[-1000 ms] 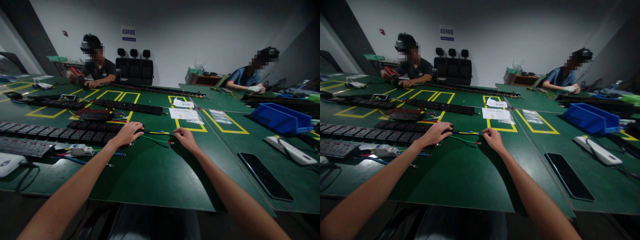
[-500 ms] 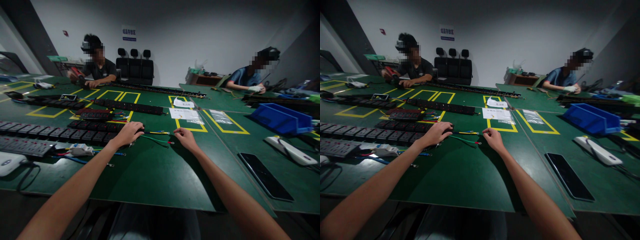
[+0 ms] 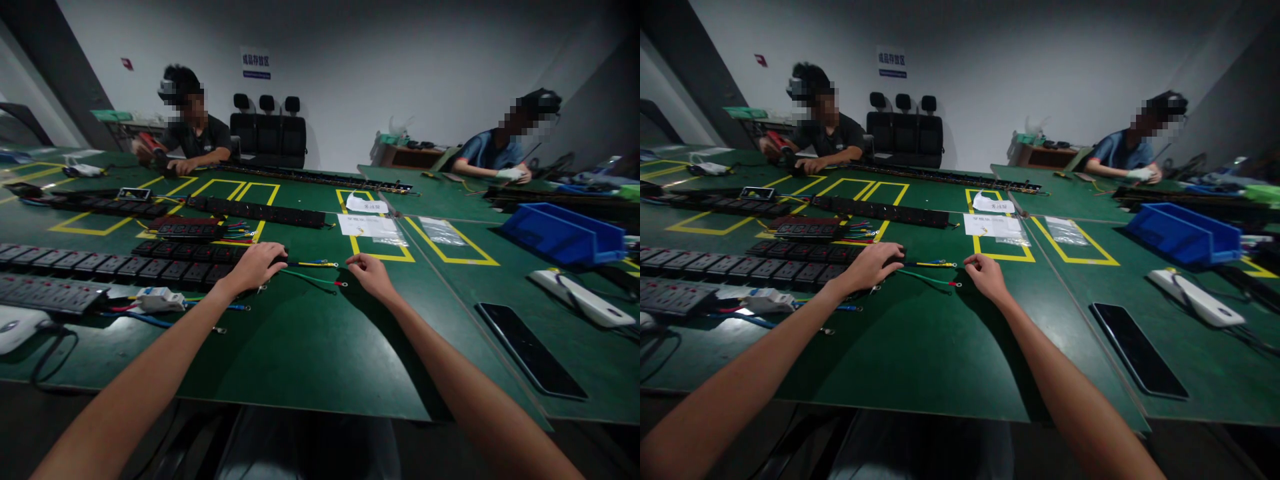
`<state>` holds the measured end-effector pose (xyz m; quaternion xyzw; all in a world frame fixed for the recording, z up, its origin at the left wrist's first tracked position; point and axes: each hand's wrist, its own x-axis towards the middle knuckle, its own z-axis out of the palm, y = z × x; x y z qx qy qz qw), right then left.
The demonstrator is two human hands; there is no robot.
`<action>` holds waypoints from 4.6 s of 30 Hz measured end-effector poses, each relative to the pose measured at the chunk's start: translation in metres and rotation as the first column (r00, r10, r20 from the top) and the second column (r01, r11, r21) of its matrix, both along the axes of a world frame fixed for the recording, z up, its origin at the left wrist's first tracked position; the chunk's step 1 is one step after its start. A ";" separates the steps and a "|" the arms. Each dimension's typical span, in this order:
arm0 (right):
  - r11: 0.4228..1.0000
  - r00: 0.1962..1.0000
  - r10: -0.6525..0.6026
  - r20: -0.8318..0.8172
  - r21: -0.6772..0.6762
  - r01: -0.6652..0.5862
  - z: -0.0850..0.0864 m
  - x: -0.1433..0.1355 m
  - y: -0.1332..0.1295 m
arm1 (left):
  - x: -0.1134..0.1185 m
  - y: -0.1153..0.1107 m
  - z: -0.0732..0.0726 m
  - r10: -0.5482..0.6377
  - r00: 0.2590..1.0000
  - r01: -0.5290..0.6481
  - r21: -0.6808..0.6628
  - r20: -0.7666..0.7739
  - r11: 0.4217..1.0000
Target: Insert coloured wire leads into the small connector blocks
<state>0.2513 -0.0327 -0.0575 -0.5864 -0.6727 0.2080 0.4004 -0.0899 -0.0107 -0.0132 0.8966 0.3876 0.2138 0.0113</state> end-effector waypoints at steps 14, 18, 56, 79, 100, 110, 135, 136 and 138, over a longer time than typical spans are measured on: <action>1.000 1.000 -0.002 -0.004 0.008 0.002 -0.001 -0.001 0.000 | -0.002 0.007 -0.003 -0.032 0.999 0.032 -0.013 0.005 0.999; 1.000 1.000 0.001 -0.001 0.007 -0.001 -0.001 0.000 0.000 | 0.000 0.005 -0.004 -0.001 1.000 0.001 0.003 -0.006 1.000; 1.000 1.000 0.003 0.016 -0.008 -0.003 0.001 -0.001 -0.001 | 0.002 -0.001 -0.004 0.013 1.000 -0.013 0.044 -0.006 0.999; 1.000 0.999 -0.006 0.052 -0.018 0.007 -0.001 0.000 0.000 | 0.002 -0.002 -0.002 0.013 1.000 -0.012 0.051 -0.017 0.999; 0.999 0.998 0.005 0.059 -0.032 -0.003 0.003 -0.001 -0.002 | 0.002 -0.003 -0.001 0.015 1.000 -0.014 0.028 -0.009 1.000; 0.999 0.997 0.004 0.076 -0.035 -0.002 0.002 -0.001 -0.001 | 0.002 -0.002 -0.002 0.014 1.000 -0.014 0.032 -0.011 0.999; 0.999 0.997 0.013 0.081 -0.038 -0.010 0.002 -0.001 -0.002 | 0.002 -0.002 -0.002 0.013 1.000 -0.013 0.025 -0.001 1.000; 0.999 0.997 0.012 0.081 -0.038 -0.008 0.002 -0.001 -0.002 | 0.002 -0.001 -0.002 0.013 1.000 -0.012 0.026 -0.003 1.000; 0.999 0.996 0.008 0.085 -0.038 -0.004 0.001 0.000 -0.002 | 0.002 -0.001 -0.002 0.009 1.000 -0.009 0.027 -0.002 1.000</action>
